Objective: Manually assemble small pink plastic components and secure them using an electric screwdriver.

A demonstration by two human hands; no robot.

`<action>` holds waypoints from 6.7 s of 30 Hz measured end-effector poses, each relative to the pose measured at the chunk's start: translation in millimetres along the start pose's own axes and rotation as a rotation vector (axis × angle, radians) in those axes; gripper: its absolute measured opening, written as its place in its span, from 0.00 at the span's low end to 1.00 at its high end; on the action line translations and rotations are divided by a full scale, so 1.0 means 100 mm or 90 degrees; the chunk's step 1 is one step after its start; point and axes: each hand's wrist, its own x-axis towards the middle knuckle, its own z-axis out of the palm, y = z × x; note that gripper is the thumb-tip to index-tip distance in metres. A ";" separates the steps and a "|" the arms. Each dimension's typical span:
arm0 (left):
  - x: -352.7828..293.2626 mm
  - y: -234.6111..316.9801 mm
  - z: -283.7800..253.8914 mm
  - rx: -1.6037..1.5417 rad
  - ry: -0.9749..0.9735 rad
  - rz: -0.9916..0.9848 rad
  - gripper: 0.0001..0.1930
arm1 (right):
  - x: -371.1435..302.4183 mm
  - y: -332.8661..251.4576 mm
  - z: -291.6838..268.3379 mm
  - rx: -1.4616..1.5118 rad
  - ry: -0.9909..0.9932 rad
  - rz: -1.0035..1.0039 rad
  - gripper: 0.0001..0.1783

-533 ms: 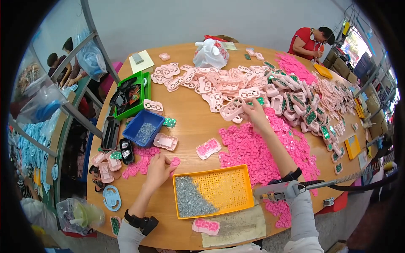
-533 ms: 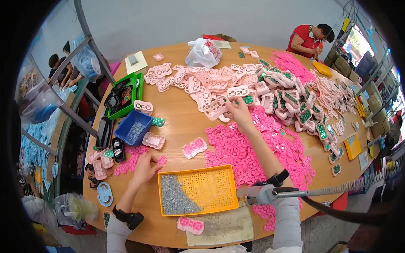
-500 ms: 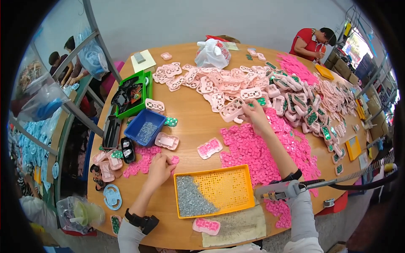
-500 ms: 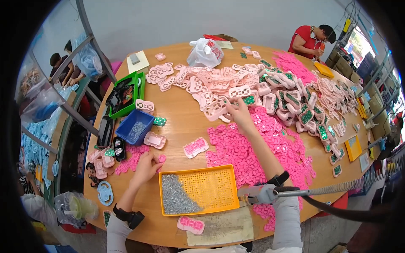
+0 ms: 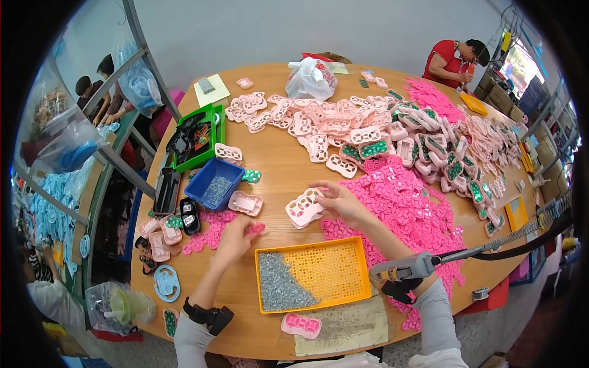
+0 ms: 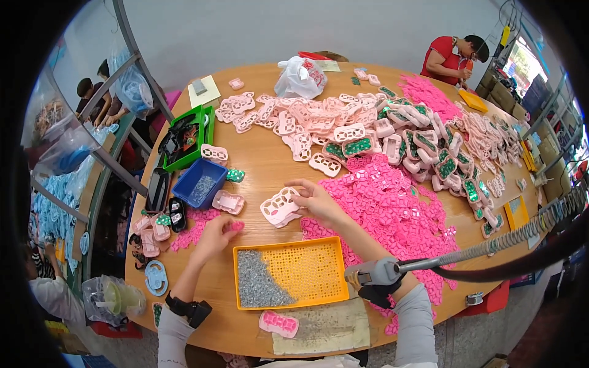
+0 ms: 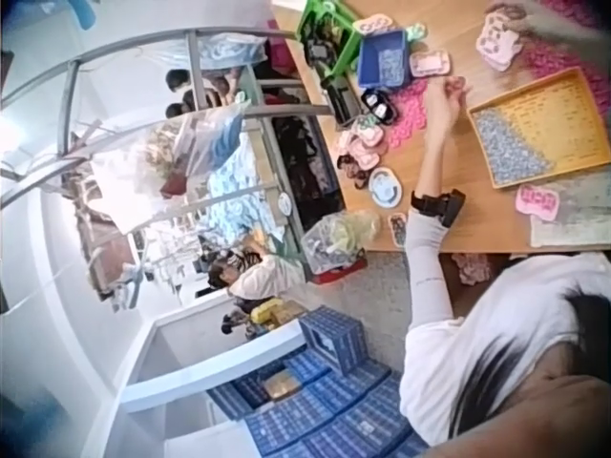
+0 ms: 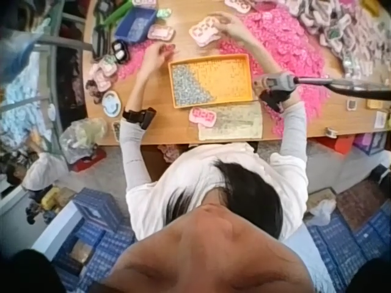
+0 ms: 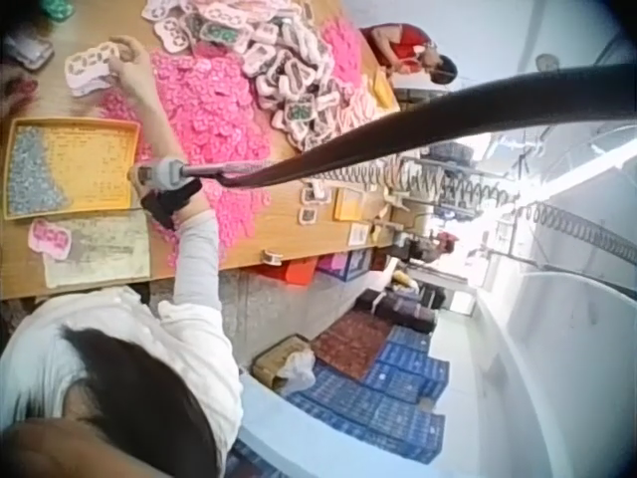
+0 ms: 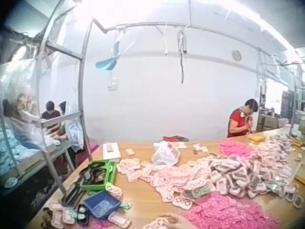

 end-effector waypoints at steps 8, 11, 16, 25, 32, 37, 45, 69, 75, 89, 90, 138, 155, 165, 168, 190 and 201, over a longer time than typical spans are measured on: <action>0.38 0.79 0.19 -0.886 0.192 -0.081 0.12 | 0.07 0.03 0.23 0.274 0.071 -0.097 0.19; 0.48 1.03 0.25 -0.917 0.172 -0.057 0.10 | 0.11 0.07 0.26 0.329 0.067 -0.138 0.20; 0.55 1.14 0.29 -0.966 0.060 0.004 0.17 | 0.05 0.00 0.31 0.251 0.085 -0.133 0.16; 0.49 1.00 0.13 -1.209 -0.213 0.066 0.23 | 0.06 -0.04 0.20 0.061 0.140 -0.222 0.15; 0.40 0.92 -0.06 -0.802 -0.104 -0.011 0.22 | 0.00 -0.07 0.13 -0.078 0.152 -0.231 0.14; 0.31 0.84 0.01 -0.714 -0.024 0.017 0.20 | -0.04 -0.21 0.10 -0.206 0.074 -0.155 0.17; 0.34 0.77 0.04 -0.770 -0.038 -0.076 0.27 | 0.02 -0.15 0.01 -0.259 0.000 -0.171 0.18; 0.23 0.55 0.15 -0.886 -0.027 -0.084 0.24 | -0.01 -0.15 0.00 -0.097 -0.104 -0.018 0.17; 0.21 0.42 0.10 -0.787 -0.126 -0.061 0.25 | 0.06 -0.01 -0.08 -0.220 -0.105 -0.068 0.15; -0.35 -0.17 -0.04 0.236 0.120 0.384 0.20 | 0.61 0.16 -0.95 -1.039 0.325 -0.451 0.18; -0.37 -0.21 -0.06 0.236 0.094 0.373 0.20 | 0.61 0.16 -0.98 -1.002 0.272 -0.414 0.18; 0.37 0.99 -0.01 -0.639 0.216 -0.014 0.03 | 0.07 -0.01 0.17 -0.104 -0.016 -0.050 0.29; 0.41 1.19 0.26 0.005 0.541 0.203 0.10 | 0.04 0.11 0.24 -0.072 -0.052 -0.179 0.28; 0.43 0.81 -0.18 -0.516 -0.032 0.008 0.13 | -0.12 -0.10 0.19 -0.306 -0.167 -0.143 0.24; 0.44 0.75 -0.14 -0.488 -0.017 0.016 0.12 | -0.02 0.01 0.11 -0.383 -0.132 -0.112 0.25; -1.85 -0.10 -0.22 -0.292 -0.273 -0.380 0.23 | 0.85 -0.76 -1.71 -1.216 0.369 -0.317 0.27; -0.59 -0.50 -0.26 0.196 0.293 0.057 0.21 | 0.38 -0.76 -1.20 -0.748 0.377 -0.440 0.19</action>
